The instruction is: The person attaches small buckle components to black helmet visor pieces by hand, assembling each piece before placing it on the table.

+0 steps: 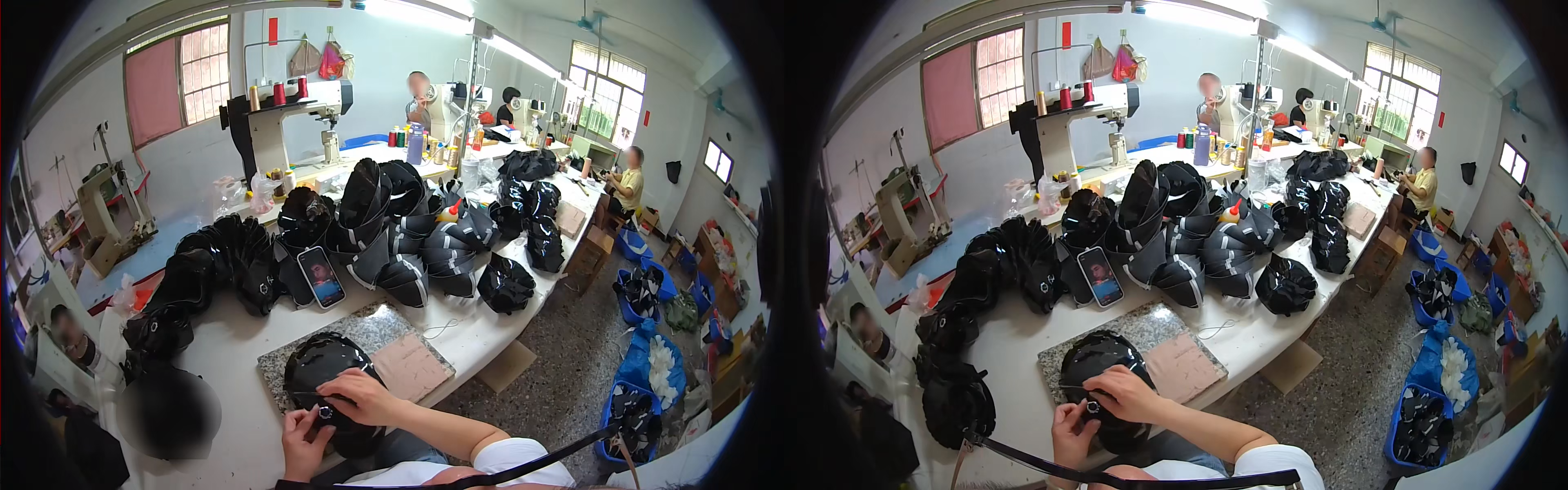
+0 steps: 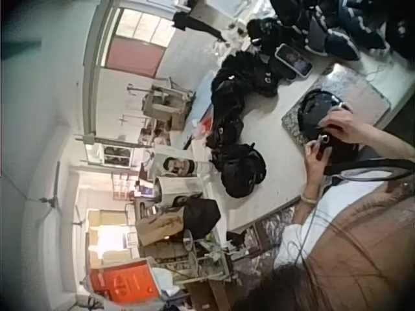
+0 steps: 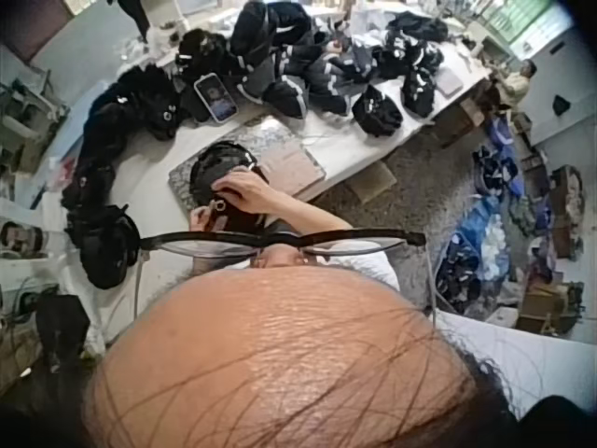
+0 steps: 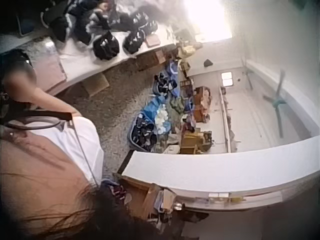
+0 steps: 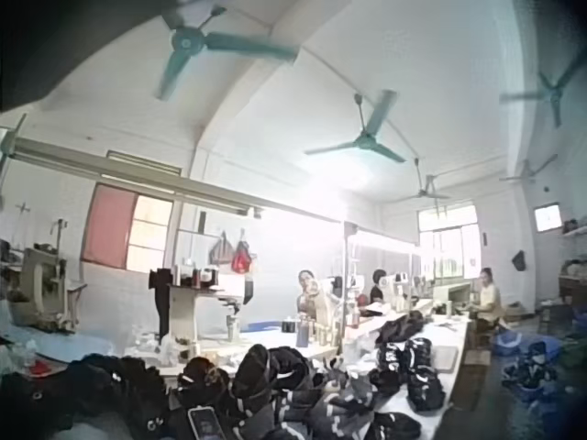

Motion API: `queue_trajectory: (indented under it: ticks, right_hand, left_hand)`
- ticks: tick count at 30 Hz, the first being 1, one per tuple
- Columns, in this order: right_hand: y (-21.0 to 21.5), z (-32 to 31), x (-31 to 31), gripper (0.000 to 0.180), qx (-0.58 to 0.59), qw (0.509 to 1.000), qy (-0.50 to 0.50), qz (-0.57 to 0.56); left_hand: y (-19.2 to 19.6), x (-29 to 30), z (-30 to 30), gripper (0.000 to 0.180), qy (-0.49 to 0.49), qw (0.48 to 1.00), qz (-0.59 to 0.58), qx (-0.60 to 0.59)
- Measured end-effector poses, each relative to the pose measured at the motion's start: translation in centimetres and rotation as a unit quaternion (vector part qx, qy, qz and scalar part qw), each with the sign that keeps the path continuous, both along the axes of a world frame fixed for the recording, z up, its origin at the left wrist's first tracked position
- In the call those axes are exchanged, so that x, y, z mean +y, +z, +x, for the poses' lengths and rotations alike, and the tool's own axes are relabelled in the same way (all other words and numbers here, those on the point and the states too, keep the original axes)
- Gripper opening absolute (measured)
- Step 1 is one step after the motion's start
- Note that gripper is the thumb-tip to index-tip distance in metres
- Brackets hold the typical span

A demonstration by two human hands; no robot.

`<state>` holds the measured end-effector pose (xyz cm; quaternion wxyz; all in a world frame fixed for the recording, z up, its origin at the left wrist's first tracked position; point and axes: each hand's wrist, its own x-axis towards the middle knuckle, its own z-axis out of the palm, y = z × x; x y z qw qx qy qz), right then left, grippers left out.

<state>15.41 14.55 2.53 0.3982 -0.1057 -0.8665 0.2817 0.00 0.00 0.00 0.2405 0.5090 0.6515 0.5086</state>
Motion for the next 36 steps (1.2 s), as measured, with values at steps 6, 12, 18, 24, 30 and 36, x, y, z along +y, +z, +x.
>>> queue_trajectory:
  ticks: [6, 12, 18, 24, 30, 36]
  right_hand:
    - [0.2, 0.4, -0.9, 0.033, 0.007, 0.994, 0.096, 0.042]
    - [0.9, 0.5, -1.1, 0.024, 0.012, 0.996, 0.087, 0.026]
    - [4.0, 1.2, -0.7, 0.024, 0.018, 0.994, 0.024, 0.104]
    - [3.5, 0.4, -2.1, 0.027, 0.027, 0.994, 0.030, 0.101]
    - [3.4, 0.1, -2.4, 0.028, 0.022, 0.993, 0.064, 0.097]
    - [2.5, 0.3, -1.3, 0.026, 0.035, 0.993, 0.109, 0.040]
  left_hand:
    - [2.6, -3.0, 2.2, 0.043, 0.005, 0.998, 0.018, 0.062]
    - [-0.5, -2.7, 0.6, 0.029, 0.022, 0.999, 0.038, -0.028]
    - [1.5, 0.0, -2.0, 0.032, -0.065, 0.937, 0.043, -0.340]
    - [0.8, 0.1, -2.1, 0.035, -0.090, 0.915, 0.083, -0.383]
    - [1.0, -0.4, -1.8, 0.032, -0.091, 0.931, 0.076, -0.345]
    - [1.9, -0.1, -1.7, 0.031, -0.121, 0.932, 0.079, -0.332]
